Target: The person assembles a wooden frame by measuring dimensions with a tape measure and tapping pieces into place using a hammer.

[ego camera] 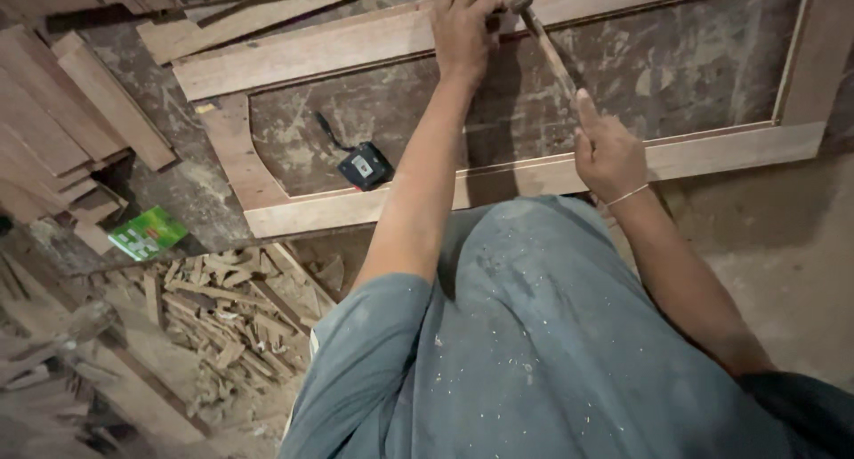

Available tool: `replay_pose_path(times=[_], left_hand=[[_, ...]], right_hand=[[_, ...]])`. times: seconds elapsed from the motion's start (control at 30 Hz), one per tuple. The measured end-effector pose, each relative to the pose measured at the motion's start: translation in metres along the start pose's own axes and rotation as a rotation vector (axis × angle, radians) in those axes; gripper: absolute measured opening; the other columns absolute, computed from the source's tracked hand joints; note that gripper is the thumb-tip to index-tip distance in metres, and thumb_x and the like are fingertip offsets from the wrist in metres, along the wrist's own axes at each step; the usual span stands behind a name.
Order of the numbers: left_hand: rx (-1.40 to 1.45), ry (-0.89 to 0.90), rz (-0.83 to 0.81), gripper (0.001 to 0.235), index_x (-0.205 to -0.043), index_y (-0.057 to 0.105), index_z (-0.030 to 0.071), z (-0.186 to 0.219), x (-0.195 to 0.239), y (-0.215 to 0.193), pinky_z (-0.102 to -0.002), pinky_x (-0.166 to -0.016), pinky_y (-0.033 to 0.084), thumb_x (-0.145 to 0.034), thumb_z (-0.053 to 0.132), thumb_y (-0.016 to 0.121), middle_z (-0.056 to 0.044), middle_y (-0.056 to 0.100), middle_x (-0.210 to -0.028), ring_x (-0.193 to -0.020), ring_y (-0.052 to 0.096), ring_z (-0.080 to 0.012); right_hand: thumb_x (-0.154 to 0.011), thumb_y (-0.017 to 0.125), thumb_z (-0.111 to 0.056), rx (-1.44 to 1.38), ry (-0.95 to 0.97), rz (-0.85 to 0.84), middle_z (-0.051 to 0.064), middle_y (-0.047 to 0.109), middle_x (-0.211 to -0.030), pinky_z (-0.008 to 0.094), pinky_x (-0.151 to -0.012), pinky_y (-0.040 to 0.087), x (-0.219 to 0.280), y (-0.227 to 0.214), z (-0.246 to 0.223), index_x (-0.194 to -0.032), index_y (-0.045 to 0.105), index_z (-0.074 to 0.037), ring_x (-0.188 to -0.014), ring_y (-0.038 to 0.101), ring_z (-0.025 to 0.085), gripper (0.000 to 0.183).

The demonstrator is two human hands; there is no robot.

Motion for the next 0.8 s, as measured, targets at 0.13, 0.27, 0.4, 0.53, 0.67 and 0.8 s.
replay_pose_path(times=[0.13, 0.27, 0.4, 0.53, 0.67, 0.8], left_hand=[[-0.025, -0.013, 0.0, 0.032, -0.097, 0.073, 0.023, -0.003, 0.003, 0.003, -0.047, -0.095, 0.047, -0.071, 0.006, 0.072, 0.003, 0.067, -0.111, -0.113, 0.058, -0.0302], [-0.013, -0.031, -0.017, 0.027, -0.095, 0.072, 0.022, -0.005, 0.007, 0.006, -0.047, -0.094, 0.046, -0.07, 0.012, 0.075, 0.001, 0.067, -0.11, -0.112, 0.057, -0.0309], [0.006, -0.023, -0.002, 0.021, -0.091, 0.071, 0.023, -0.01, 0.005, 0.009, -0.046, -0.092, 0.048, -0.074, 0.012, 0.074, 0.002, 0.069, -0.107, -0.109, 0.06, -0.031], [0.368, -0.196, 0.022, 0.018, -0.104, 0.069, 0.012, -0.016, 0.003, -0.001, -0.038, -0.09, 0.052, -0.088, 0.006, 0.066, -0.004, 0.071, -0.105, -0.106, 0.067, -0.0301], [0.515, -0.53, 0.245, 0.013, -0.107, 0.067, 0.006, -0.059, 0.053, -0.08, -0.033, -0.092, 0.054, -0.102, 0.018, 0.065, -0.005, 0.069, -0.103, -0.097, 0.067, -0.02], [-0.054, -0.779, 0.551, 0.016, -0.106, 0.069, 0.006, -0.157, 0.129, -0.224, -0.034, -0.084, 0.055, -0.097, 0.019, 0.066, -0.009, 0.07, -0.098, -0.091, 0.067, -0.0211]], right_hand=[[-0.101, 0.063, -0.01, -0.025, -0.041, 0.011, 0.019, 0.066, -0.092, 0.046, -0.074, 0.055, -0.008, -0.005, -0.004, -0.16, 0.05, -0.013, -0.081, 0.064, 0.037, 0.06], [-0.102, 0.065, -0.009, 0.013, -0.07, 0.007, 0.018, 0.066, -0.091, 0.046, -0.072, 0.054, -0.01, -0.007, -0.006, -0.161, 0.049, -0.014, -0.08, 0.064, 0.037, 0.061], [-0.105, 0.065, -0.009, -0.062, -0.055, 0.023, 0.018, 0.067, -0.093, 0.046, -0.076, 0.055, -0.005, -0.005, -0.001, -0.163, 0.045, -0.011, -0.082, 0.065, 0.037, 0.062], [-0.109, 0.064, -0.012, -0.123, -0.117, 0.042, 0.024, 0.067, -0.124, 0.044, -0.088, 0.056, 0.012, -0.004, 0.011, -0.162, 0.04, -0.006, -0.106, 0.067, 0.041, 0.059], [-0.107, 0.072, -0.008, 0.01, -0.143, 0.084, 0.027, 0.071, -0.139, 0.042, -0.07, 0.052, 0.033, -0.005, 0.033, -0.166, 0.047, -0.004, -0.082, 0.065, 0.035, 0.064], [-0.107, 0.074, -0.008, -0.017, 0.021, 0.055, 0.02, 0.06, -0.081, 0.037, -0.064, 0.049, 0.06, 0.002, 0.064, -0.163, 0.054, 0.002, -0.063, 0.056, 0.029, 0.061]])
Point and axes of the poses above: each hand's wrist, its own x-axis away from the middle knuckle, its own y-axis out of the palm, z = x × y, the point moved 2 cm from there along -x, towards the middle knuckle
